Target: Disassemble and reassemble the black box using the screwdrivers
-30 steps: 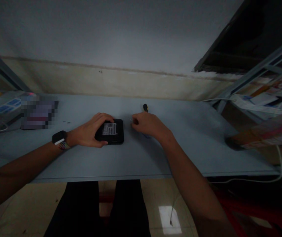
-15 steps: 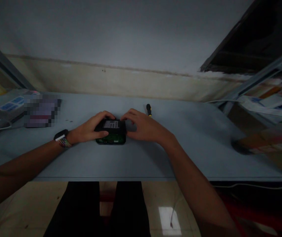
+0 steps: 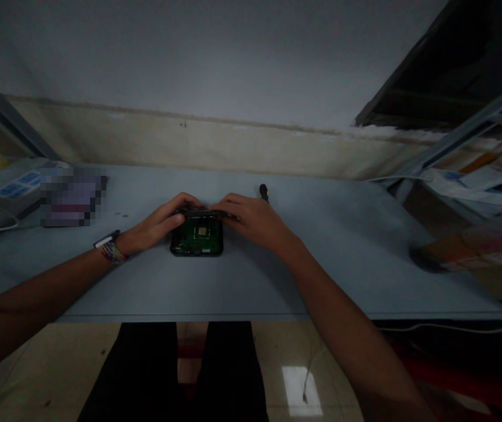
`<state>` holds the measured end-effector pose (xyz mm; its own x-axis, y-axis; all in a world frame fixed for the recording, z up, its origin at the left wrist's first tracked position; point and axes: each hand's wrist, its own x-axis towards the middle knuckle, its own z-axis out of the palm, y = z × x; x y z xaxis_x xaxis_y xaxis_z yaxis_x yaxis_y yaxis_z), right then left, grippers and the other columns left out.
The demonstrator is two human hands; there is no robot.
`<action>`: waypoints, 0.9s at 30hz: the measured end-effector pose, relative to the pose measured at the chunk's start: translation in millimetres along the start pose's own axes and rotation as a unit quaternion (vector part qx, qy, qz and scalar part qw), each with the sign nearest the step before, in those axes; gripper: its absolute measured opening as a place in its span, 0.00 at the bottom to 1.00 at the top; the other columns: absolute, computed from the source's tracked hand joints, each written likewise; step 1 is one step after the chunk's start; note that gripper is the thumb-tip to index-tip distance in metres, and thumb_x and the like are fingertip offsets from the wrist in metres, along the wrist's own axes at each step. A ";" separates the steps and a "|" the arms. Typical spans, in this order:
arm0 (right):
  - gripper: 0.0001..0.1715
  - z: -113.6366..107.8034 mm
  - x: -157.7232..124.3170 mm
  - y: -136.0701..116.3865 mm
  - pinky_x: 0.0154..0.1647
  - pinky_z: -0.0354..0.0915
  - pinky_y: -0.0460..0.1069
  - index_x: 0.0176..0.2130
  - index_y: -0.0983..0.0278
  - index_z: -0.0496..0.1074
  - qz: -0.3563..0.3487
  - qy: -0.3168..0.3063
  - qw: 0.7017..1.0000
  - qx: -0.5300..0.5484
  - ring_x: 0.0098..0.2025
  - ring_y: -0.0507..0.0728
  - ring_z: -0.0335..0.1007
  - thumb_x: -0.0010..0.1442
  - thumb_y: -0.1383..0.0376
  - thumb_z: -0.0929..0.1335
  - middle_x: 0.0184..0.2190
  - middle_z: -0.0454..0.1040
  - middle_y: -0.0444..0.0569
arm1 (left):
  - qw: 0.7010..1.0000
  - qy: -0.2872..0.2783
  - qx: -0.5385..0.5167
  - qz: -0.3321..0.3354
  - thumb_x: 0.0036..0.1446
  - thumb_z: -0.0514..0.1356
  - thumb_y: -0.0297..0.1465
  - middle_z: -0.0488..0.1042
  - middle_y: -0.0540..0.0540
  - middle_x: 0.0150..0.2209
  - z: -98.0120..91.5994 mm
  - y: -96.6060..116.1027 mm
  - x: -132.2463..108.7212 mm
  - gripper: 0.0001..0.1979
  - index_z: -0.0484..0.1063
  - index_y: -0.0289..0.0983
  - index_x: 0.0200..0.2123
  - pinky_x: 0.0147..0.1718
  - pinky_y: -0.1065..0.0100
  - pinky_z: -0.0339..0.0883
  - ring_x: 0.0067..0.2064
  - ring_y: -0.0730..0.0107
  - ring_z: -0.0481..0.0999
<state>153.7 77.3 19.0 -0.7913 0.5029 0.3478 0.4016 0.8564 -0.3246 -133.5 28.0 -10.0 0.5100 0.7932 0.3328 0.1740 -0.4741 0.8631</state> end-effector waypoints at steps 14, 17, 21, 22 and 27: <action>0.15 14.8 5.8 13.0 0.37 0.78 0.50 0.42 0.60 0.85 0.075 0.125 0.968 0.202 0.36 0.56 0.82 0.72 0.53 0.73 0.39 0.84 0.49 | 0.992 0.056 -0.116 -0.001 0.72 0.63 0.44 0.78 0.41 0.54 2.0 -29.3 1.2 0.21 0.68 0.42 0.61 0.48 0.57 0.73 0.54 0.54 0.77; 0.20 16.8 6.9 14.8 0.38 0.81 0.51 0.35 0.61 0.84 0.123 0.152 0.949 0.247 0.33 0.55 0.82 0.68 0.48 0.76 0.34 0.81 0.48 | 0.989 0.033 -0.144 -0.001 0.69 0.63 0.36 0.79 0.41 0.53 3.1 -32.5 1.8 0.25 0.62 0.42 0.65 0.44 0.60 0.73 0.51 0.57 0.80; 0.25 21.6 8.5 13.8 0.37 0.83 0.53 0.33 0.63 0.82 0.188 0.167 0.910 0.330 0.31 0.56 0.83 0.61 0.44 0.79 0.32 0.81 0.48 | 0.989 0.041 -0.139 -0.009 0.71 0.61 0.38 0.82 0.41 0.48 3.6 -34.9 2.9 0.23 0.62 0.42 0.65 0.41 0.61 0.73 0.46 0.60 0.82; 0.25 22.5 9.0 13.4 0.37 0.83 0.54 0.34 0.63 0.82 0.200 0.164 0.903 0.344 0.31 0.56 0.83 0.60 0.44 0.80 0.32 0.81 0.48 | 0.990 0.045 -0.135 -0.014 0.72 0.61 0.40 0.82 0.41 0.48 3.7 -34.9 3.3 0.22 0.62 0.42 0.64 0.40 0.61 0.74 0.45 0.59 0.82; 0.23 23.4 10.9 14.6 0.34 0.79 0.54 0.37 0.63 0.80 0.236 0.135 0.895 0.353 0.27 0.56 0.80 0.62 0.45 0.78 0.26 0.81 0.46 | 0.993 0.074 -0.081 -0.035 0.72 0.58 0.38 0.82 0.41 0.50 3.9 -33.5 5.2 0.18 0.67 0.41 0.61 0.46 0.57 0.78 0.47 0.58 0.84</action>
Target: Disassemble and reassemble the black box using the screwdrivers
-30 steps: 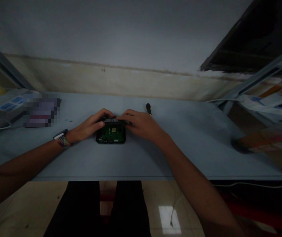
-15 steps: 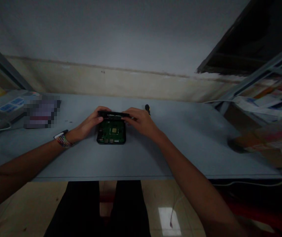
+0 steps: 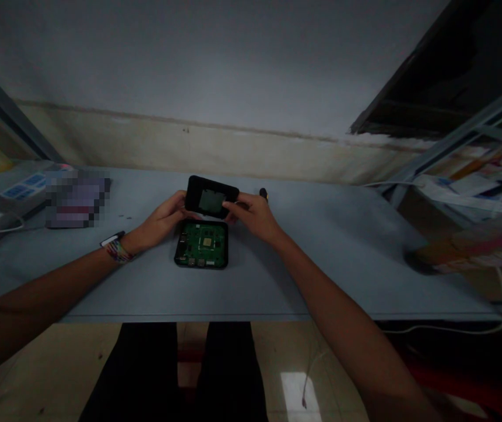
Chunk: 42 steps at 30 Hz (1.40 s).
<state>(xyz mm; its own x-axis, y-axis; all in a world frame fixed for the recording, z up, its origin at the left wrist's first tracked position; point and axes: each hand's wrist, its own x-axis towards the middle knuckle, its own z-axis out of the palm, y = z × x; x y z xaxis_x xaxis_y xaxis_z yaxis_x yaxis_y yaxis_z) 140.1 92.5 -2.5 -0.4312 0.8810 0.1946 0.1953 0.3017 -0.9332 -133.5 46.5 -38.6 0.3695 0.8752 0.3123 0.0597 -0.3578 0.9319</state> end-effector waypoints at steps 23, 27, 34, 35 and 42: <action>0.30 7.3 24.6 26.8 0.27 0.77 0.48 0.59 0.67 0.78 0.034 0.049 0.998 -0.037 0.27 0.52 0.78 0.57 0.68 0.75 0.34 0.79 0.46 | 0.940 0.133 0.314 0.002 0.69 0.59 0.28 0.86 0.40 0.47 -7.1 -5.8 11.7 0.22 0.79 0.37 0.63 0.53 0.55 0.76 0.44 0.60 0.83; 0.40 10.0 26.2 29.5 0.31 0.81 0.50 0.68 0.66 0.76 0.051 0.055 0.996 -0.051 0.30 0.54 0.80 0.57 0.71 0.74 0.39 0.83 0.51 | 0.939 0.139 0.315 -0.014 0.68 0.60 0.29 0.87 0.40 0.46 -8.9 -7.8 14.2 0.21 0.80 0.37 0.62 0.51 0.54 0.77 0.45 0.59 0.84; 0.31 11.8 23.4 24.0 0.36 0.75 0.50 0.62 0.64 0.82 -0.002 0.049 0.970 -0.240 0.33 0.56 0.81 0.59 0.72 0.73 0.40 0.86 0.51 | 0.930 0.129 0.343 -0.025 0.65 0.60 0.28 0.85 0.39 0.45 -6.6 -5.6 17.9 0.17 0.83 0.37 0.54 0.48 0.55 0.75 0.42 0.58 0.81; 0.28 12.1 22.7 22.3 0.36 0.74 0.50 0.59 0.64 0.83 -0.009 0.043 0.966 -0.256 0.32 0.56 0.80 0.59 0.72 0.73 0.38 0.86 0.50 | 0.925 0.124 0.357 -0.027 0.65 0.60 0.29 0.84 0.39 0.43 -6.1 -4.6 18.3 0.15 0.84 0.36 0.51 0.48 0.54 0.74 0.42 0.57 0.80; 0.18 13.8 26.4 18.9 0.36 0.65 0.49 0.49 0.68 0.82 -0.019 0.002 0.937 -0.349 0.34 0.57 0.74 0.61 0.72 0.70 0.36 0.82 0.52 | 0.912 0.114 0.393 -0.017 0.66 0.60 0.29 0.74 0.44 0.35 -4.9 -3.7 19.2 0.09 0.82 0.38 0.40 0.43 0.57 0.70 0.37 0.60 0.72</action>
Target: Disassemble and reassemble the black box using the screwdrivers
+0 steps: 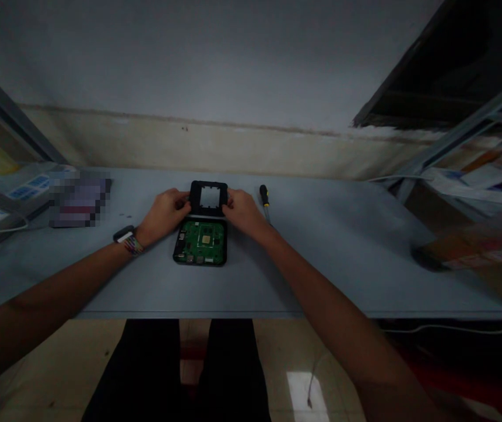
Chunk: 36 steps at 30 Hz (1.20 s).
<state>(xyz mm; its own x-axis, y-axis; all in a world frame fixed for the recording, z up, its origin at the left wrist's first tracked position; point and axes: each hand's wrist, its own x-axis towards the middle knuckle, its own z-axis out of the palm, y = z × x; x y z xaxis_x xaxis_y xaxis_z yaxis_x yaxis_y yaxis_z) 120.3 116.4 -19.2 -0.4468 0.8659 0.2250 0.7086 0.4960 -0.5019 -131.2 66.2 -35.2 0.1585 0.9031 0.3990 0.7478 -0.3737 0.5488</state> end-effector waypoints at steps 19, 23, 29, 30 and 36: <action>0.10 0.2 9.8 -6.5 0.34 0.59 0.51 0.32 0.66 0.80 0.037 -0.039 0.998 -0.027 0.32 0.59 0.74 0.62 0.73 0.68 0.29 0.81 0.54 | 1.000 -0.008 0.006 0.013 0.69 0.57 0.31 0.68 0.44 0.32 8.0 -14.4 3.8 0.13 0.83 0.38 0.40 0.50 0.49 0.70 0.39 0.56 0.70; 0.11 0.2 8.8 -8.9 0.34 0.59 0.50 0.34 0.66 0.81 0.037 -0.030 0.998 -0.034 0.32 0.58 0.74 0.62 0.74 0.68 0.30 0.82 0.53 | 0.999 -0.023 0.031 0.001 0.70 0.55 0.32 0.70 0.42 0.34 7.3 -14.3 3.8 0.15 0.84 0.37 0.42 0.49 0.48 0.70 0.40 0.55 0.71; 0.15 0.3 3.6 -12.9 0.41 0.67 0.52 0.44 0.69 0.85 0.025 -0.012 0.998 -0.050 0.37 0.61 0.78 0.65 0.73 0.68 0.35 0.84 0.56 | 0.999 -0.025 0.046 -0.007 0.72 0.53 0.31 0.73 0.41 0.36 1.8 -3.7 1.1 0.16 0.83 0.37 0.44 0.51 0.51 0.72 0.43 0.55 0.73; 0.16 0.5 1.9 -12.8 0.45 0.69 0.53 0.45 0.70 0.85 0.024 -0.003 0.998 -0.053 0.41 0.63 0.80 0.66 0.73 0.67 0.37 0.85 0.58 | 0.999 -0.026 0.045 -0.007 0.72 0.52 0.30 0.73 0.40 0.36 1.2 -1.6 0.3 0.17 0.83 0.37 0.44 0.52 0.51 0.72 0.44 0.54 0.74; 0.26 -5.8 -5.9 -4.9 0.64 0.70 0.58 0.56 0.70 0.83 0.029 0.069 0.996 -0.056 0.56 0.65 0.81 0.69 0.75 0.62 0.54 0.85 0.62 | 1.000 0.026 0.006 -0.015 0.72 0.52 0.26 0.78 0.39 0.46 4.3 -1.3 -4.1 0.17 0.80 0.36 0.52 0.59 0.50 0.73 0.51 0.55 0.77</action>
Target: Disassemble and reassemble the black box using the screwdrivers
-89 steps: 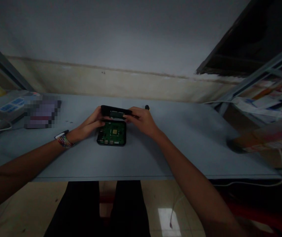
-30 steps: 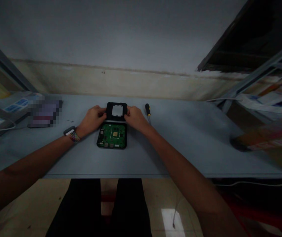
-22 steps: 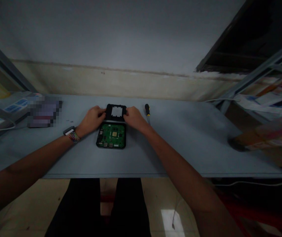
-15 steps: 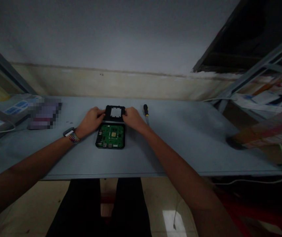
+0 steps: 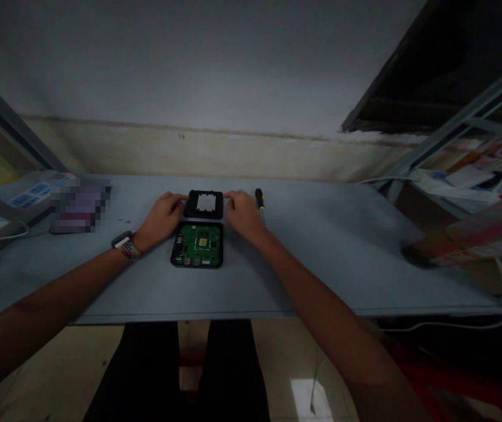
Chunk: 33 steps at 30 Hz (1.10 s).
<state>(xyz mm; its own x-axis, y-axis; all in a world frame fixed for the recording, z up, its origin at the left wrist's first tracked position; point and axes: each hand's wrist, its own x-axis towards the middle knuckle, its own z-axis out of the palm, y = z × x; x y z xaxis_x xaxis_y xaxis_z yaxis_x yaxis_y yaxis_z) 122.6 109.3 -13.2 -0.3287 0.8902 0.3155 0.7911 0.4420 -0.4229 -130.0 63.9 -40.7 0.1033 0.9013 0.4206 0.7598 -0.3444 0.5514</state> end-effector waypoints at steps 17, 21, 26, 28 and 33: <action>0.21 -17.9 5.1 42.3 0.56 0.73 0.63 0.54 0.70 0.83 0.100 0.090 0.978 -0.161 0.57 0.73 0.71 0.67 0.67 0.66 0.55 0.76 0.69 | 0.994 -0.023 -0.042 0.103 0.68 0.58 0.24 0.74 0.42 0.46 -5.2 7.6 -8.9 0.15 0.85 0.40 0.48 0.57 0.48 0.74 0.51 0.56 0.76; 0.22 -17.4 5.9 47.1 0.58 0.73 0.62 0.54 0.70 0.82 0.107 0.080 0.978 -0.161 0.59 0.72 0.71 0.66 0.69 0.66 0.56 0.75 0.69 | 0.993 -0.024 -0.031 0.109 0.67 0.58 0.23 0.75 0.42 0.45 -5.6 6.5 -9.0 0.17 0.85 0.41 0.48 0.57 0.48 0.74 0.51 0.56 0.76; 0.25 -18.7 9.1 59.4 0.59 0.72 0.62 0.58 0.68 0.81 0.140 0.083 0.980 -0.118 0.59 0.71 0.72 0.64 0.70 0.67 0.59 0.73 0.68 | 0.993 -0.030 -0.029 0.107 0.66 0.58 0.23 0.76 0.42 0.45 -8.6 7.2 -8.5 0.17 0.86 0.40 0.49 0.58 0.48 0.73 0.51 0.56 0.76; 0.27 -19.8 11.6 67.0 0.58 0.72 0.62 0.60 0.68 0.80 0.158 0.084 0.979 -0.102 0.56 0.70 0.74 0.63 0.69 0.68 0.58 0.73 0.68 | 0.994 -0.035 -0.037 0.098 0.66 0.58 0.23 0.76 0.42 0.46 -10.3 7.8 -8.4 0.18 0.86 0.40 0.50 0.57 0.49 0.74 0.51 0.56 0.77; 0.26 -22.2 16.8 81.6 0.59 0.71 0.63 0.55 0.70 0.83 0.189 0.086 0.977 -0.049 0.54 0.70 0.76 0.59 0.68 0.71 0.50 0.78 0.65 | 0.994 -0.040 -0.066 0.083 0.66 0.58 0.23 0.77 0.42 0.47 -12.5 9.9 -8.9 0.17 0.84 0.39 0.51 0.53 0.54 0.76 0.49 0.59 0.78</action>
<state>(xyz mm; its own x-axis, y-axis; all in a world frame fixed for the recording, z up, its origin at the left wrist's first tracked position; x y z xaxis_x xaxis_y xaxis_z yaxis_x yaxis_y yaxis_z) 193.1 157.8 -23.5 0.0813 0.9521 0.2949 0.8873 0.0656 -0.4564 -131.5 49.2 -29.9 0.2755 0.8453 0.4578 0.6379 -0.5170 0.5708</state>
